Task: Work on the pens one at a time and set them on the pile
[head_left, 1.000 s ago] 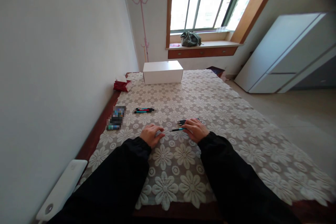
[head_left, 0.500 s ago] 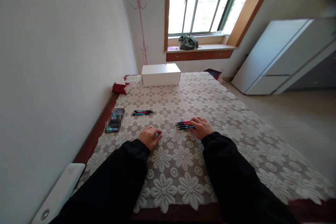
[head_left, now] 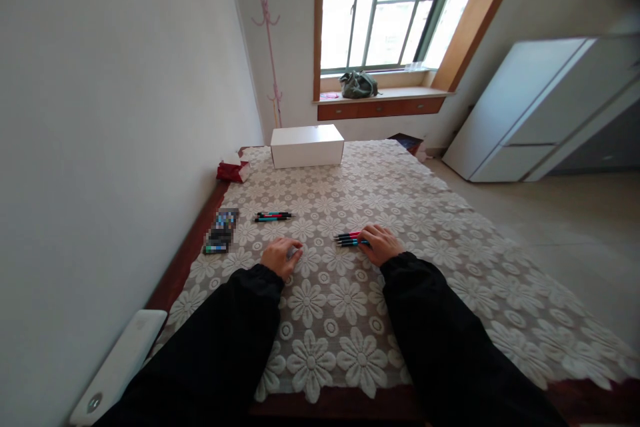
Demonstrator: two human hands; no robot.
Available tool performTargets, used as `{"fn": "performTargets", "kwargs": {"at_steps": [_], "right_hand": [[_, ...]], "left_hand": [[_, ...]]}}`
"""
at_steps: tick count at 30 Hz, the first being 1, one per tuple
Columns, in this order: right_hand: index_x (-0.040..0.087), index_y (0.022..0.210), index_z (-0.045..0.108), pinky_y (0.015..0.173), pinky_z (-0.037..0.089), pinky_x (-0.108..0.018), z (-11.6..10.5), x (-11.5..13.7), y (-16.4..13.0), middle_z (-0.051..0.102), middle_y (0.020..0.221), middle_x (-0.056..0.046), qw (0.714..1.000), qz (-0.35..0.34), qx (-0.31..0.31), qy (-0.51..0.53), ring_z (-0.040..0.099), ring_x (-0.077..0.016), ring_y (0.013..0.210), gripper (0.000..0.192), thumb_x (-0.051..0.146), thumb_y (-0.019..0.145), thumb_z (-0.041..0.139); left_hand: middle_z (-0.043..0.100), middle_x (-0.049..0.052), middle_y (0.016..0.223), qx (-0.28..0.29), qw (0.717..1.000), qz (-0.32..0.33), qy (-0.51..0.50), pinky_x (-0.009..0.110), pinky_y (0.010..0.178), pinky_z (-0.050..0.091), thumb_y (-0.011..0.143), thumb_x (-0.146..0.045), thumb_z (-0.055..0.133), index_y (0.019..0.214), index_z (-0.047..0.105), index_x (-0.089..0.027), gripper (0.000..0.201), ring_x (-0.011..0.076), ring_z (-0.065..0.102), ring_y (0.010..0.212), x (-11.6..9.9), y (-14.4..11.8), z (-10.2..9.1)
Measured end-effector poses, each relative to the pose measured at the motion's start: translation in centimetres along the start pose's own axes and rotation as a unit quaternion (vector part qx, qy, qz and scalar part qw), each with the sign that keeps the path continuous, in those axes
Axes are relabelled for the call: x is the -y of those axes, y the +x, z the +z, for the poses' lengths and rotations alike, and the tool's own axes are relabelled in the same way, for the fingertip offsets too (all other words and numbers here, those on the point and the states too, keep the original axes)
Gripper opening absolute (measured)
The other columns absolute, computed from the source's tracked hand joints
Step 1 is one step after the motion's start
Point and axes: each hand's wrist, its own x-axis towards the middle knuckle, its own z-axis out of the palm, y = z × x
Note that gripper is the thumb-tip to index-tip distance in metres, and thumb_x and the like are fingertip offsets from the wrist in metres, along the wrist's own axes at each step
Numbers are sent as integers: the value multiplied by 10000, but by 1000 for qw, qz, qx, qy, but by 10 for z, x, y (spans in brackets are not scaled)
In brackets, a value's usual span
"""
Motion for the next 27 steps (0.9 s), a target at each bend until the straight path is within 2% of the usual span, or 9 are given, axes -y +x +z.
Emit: {"fn": "performTargets", "kwargs": {"at_steps": [4,8,11,14,18,24,27], "right_hand": [[228,903,666,826,406,-341,-1,4,0,680,980,-57,999,-7,-28,18,577,-228,960,63,224,869,613],[230,955,672,845,416,-345,1,6,1,692,989,-61,998,-14,-58,33,580,-229,971,109,234,896,580],[228,971,680,848,418,-343,3,5,2,698,993,-62,997,-14,-74,35,584,-225,969,133,253,928,556],[223,958,686,835,418,-333,3,4,2,703,971,-61,994,-20,-102,43,592,-211,943,168,283,958,529],[216,928,683,830,412,-320,3,3,2,706,914,-51,987,-40,-147,55,592,-194,901,189,278,971,509],[216,901,672,827,426,-330,2,5,4,707,879,-58,979,-66,-179,70,596,-197,870,190,262,976,504],[226,898,664,833,449,-342,-1,16,5,708,884,-61,975,-55,-178,120,615,-203,875,178,266,972,507]], "left_hand": [[721,64,1098,-53,997,-45,23,430,985,497,861,-231,582,1033,698,-227,208,250,625,1089,24,10,-3],[692,87,1179,-103,990,-73,68,444,1041,460,863,-176,511,1115,679,-213,304,263,589,1154,53,29,-19],[646,111,1289,-68,982,-116,133,435,1034,445,865,-168,515,1230,637,-187,385,285,561,1187,64,42,-29],[663,104,1262,-36,976,-142,163,430,977,455,860,-199,556,1224,644,-198,375,296,571,1136,63,48,-33],[692,107,1170,-37,973,-150,174,463,969,426,856,-242,588,1116,687,-201,281,313,563,1108,57,50,-32],[694,116,1070,-18,984,-164,61,498,1035,369,818,-213,647,870,722,-199,93,333,523,1167,52,52,-35],[704,117,1031,-30,987,-160,11,468,992,426,825,-177,628,883,704,-178,95,305,582,1091,41,51,-32]]}}
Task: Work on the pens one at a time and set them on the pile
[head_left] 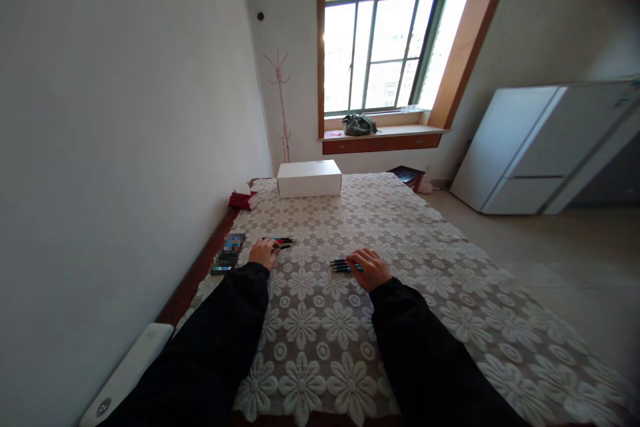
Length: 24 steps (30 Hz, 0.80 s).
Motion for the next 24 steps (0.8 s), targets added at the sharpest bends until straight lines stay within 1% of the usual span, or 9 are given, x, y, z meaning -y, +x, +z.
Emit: {"fn": "performTargets", "kwargs": {"at_steps": [3,6,8,10,13,15,17,22,24], "right_hand": [[231,904,645,805,489,-332,5,22,5,695,860,-48,995,22,21,93,634,-192,836,165,287,965,503],[230,1017,623,777,516,-333,16,49,10,691,884,-41,985,60,49,154,640,-188,815,157,339,951,533],[228,1148,576,808,527,-346,23,64,12,699,997,-59,980,79,58,175,650,-195,878,257,368,932,573],[228,1229,528,797,530,-343,29,73,14,699,1031,-66,978,90,67,176,652,-192,861,350,385,922,591],[226,1201,536,785,517,-328,35,77,12,700,983,-60,980,85,94,152,653,-189,822,304,373,936,567],[227,1195,539,760,505,-305,37,76,8,694,919,-43,978,78,133,140,658,-188,805,262,327,953,522],[225,1250,512,727,490,-284,39,73,3,686,866,-29,972,77,179,132,665,-187,783,294,275,963,471],[224,1154,571,736,456,-280,37,69,-5,718,954,-63,964,77,241,75,673,-202,840,245,283,988,401],[221,1081,602,735,441,-280,35,70,-5,722,976,-70,964,71,252,45,668,-206,863,245,309,994,390]], "left_hand": [[727,87,985,16,996,14,-85,374,853,519,878,-226,595,1033,675,-174,182,219,665,880,-20,-10,7],[735,75,971,44,980,29,-190,285,693,550,914,-410,585,1123,626,-181,312,169,695,778,-46,-26,15],[738,111,998,99,909,4,-404,291,674,563,823,-505,696,1046,606,-156,424,189,712,799,-62,-38,21],[746,116,977,145,850,-37,-505,290,673,567,709,-521,804,967,597,-147,498,192,716,791,-72,-50,27],[754,102,918,155,813,-93,-554,285,668,569,630,-509,863,892,604,-137,523,182,713,763,-74,-63,38],[752,87,867,153,818,-97,-546,280,649,565,611,-508,872,850,623,-128,514,165,698,709,-70,-69,44],[741,65,793,156,842,-81,-510,267,610,548,632,-502,858,842,652,-124,479,141,668,632,-63,-71,46],[727,31,765,116,945,19,-305,260,629,514,724,-382,803,864,718,-168,270,135,642,651,-46,-69,39],[733,31,814,107,967,75,-221,267,675,521,750,-352,782,874,727,-187,213,141,641,698,-43,-69,35]]}}
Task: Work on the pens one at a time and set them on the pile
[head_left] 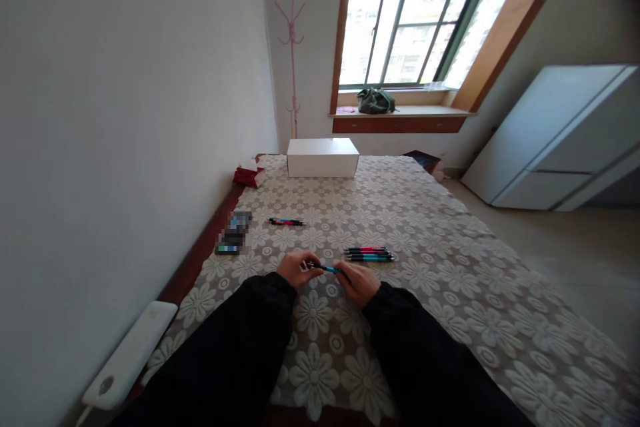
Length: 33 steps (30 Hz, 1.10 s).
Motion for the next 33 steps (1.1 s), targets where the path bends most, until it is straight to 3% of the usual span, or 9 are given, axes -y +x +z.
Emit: {"fn": "performTargets", "kwargs": {"at_steps": [4,9,19,26,31,33], "right_hand": [[221,1013,619,691,405,-271,-4,6,1,722,909,-57,998,9,34,-49,664,-194,810,286,357,1015,368],[218,929,617,685,391,-269,-1,8,1,711,857,-49,997,6,30,-77,656,-183,787,321,378,1036,360],[216,844,607,716,404,-303,13,-6,3,679,805,-57,994,-71,-42,-70,613,-193,767,239,278,1007,442],[211,802,599,707,366,-314,13,-5,4,655,760,-56,991,-88,-40,-88,577,-189,744,235,261,994,471],[206,820,597,711,362,-325,10,-4,4,649,765,-60,986,-109,-43,-116,573,-196,761,241,258,1002,449],[206,833,602,713,371,-326,8,-4,4,653,781,-63,987,-106,-48,-110,581,-200,772,236,271,1001,450]], "left_hand": [[736,21,877,60,990,59,110,274,755,531,847,-349,688,978,725,-225,184,142,641,746,-3,-3,-1],[731,26,846,90,978,61,176,274,761,524,885,-406,645,977,729,-222,222,160,650,769,-6,-5,-1],[769,47,912,74,976,66,193,330,825,496,899,-412,605,953,767,-260,229,226,644,875,-12,-6,1],[737,58,832,74,983,50,163,321,787,471,860,-378,634,904,769,-247,193,226,625,837,-13,-8,3],[626,46,627,84,970,43,225,302,715,443,964,-393,446,711,738,-231,419,200,592,722,-16,-10,2],[641,48,642,86,968,47,231,299,730,445,984,-403,411,726,737,-228,451,197,597,742,-17,-9,2]]}}
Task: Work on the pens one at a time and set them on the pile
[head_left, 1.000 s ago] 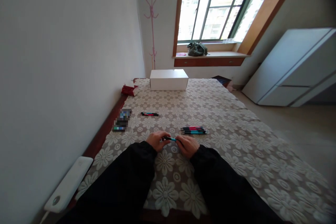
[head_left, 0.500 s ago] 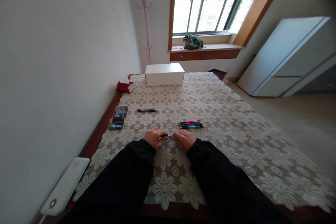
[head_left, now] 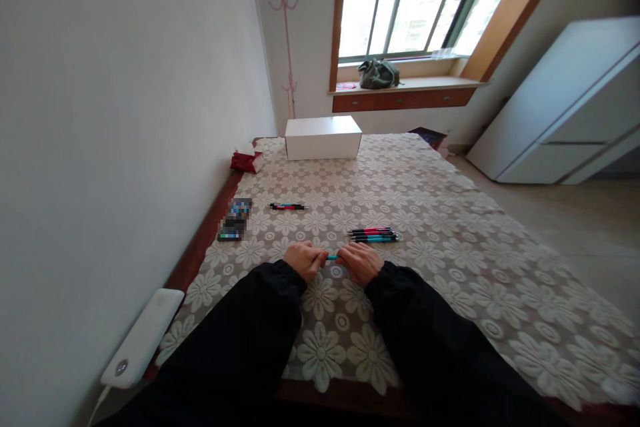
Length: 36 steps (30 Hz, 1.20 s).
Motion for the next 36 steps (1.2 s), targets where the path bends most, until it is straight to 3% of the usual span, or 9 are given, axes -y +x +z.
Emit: {"fn": "performTargets", "kwargs": {"at_steps": [5,9,11,14,19,23,27,31,36], "right_hand": [[209,926,630,741,424,-317,-1,-3,-2,690,871,-80,998,47,-5,46,625,-211,819,198,299,987,464],[223,1052,640,745,460,-308,1,-5,-4,719,941,-74,996,53,-4,74,657,-205,814,224,285,990,435],[229,1082,643,750,471,-307,3,-4,-5,721,953,-72,996,37,-7,80,664,-203,817,239,275,989,428],[228,1040,653,773,480,-309,4,-3,-4,712,930,-77,996,33,-19,80,664,-207,840,221,278,981,446],[218,1024,651,776,478,-306,0,0,-3,700,931,-77,995,54,-26,76,657,-208,853,228,290,984,438],[219,1053,657,775,466,-308,-3,3,-2,699,923,-74,997,37,-17,67,656,-208,842,278,358,1009,419],[227,983,670,776,450,-303,-3,4,-1,688,866,-74,997,33,-29,71,651,-202,831,315,361,1027,389],[226,969,663,752,451,-290,0,3,-2,689,877,-71,996,40,-28,70,648,-194,806,284,346,1015,409],[229,1009,646,723,464,-273,4,2,-3,703,919,-63,997,39,-8,68,655,-185,795,238,323,998,428]], "left_hand": [[749,43,918,-43,997,17,-58,336,857,468,887,-430,625,1060,716,-241,272,222,625,897,1,2,-1],[737,44,886,-54,995,9,-88,350,871,476,823,-366,711,956,725,-239,185,225,626,881,3,2,0],[719,54,835,-55,995,2,-83,349,859,477,862,-377,664,900,736,-232,166,224,623,863,4,2,1],[692,65,759,-47,998,1,-50,347,864,473,954,-408,511,830,739,-222,319,220,616,853,5,2,1],[740,58,961,-43,996,32,-68,366,921,468,879,-438,636,1068,709,-243,282,234,614,947,4,2,0],[739,60,908,-33,997,27,-56,365,891,462,895,-380,614,948,718,-235,187,236,616,923,3,2,0],[733,68,868,-25,999,27,-34,363,878,456,953,-398,512,925,723,-226,273,235,619,903,3,3,2],[738,45,927,-29,997,39,-53,353,906,450,882,-452,628,1030,707,-247,265,224,621,919,4,3,2],[739,57,855,-16,999,37,-27,375,890,439,919,-411,579,872,718,-228,234,238,627,895,4,3,3]]}}
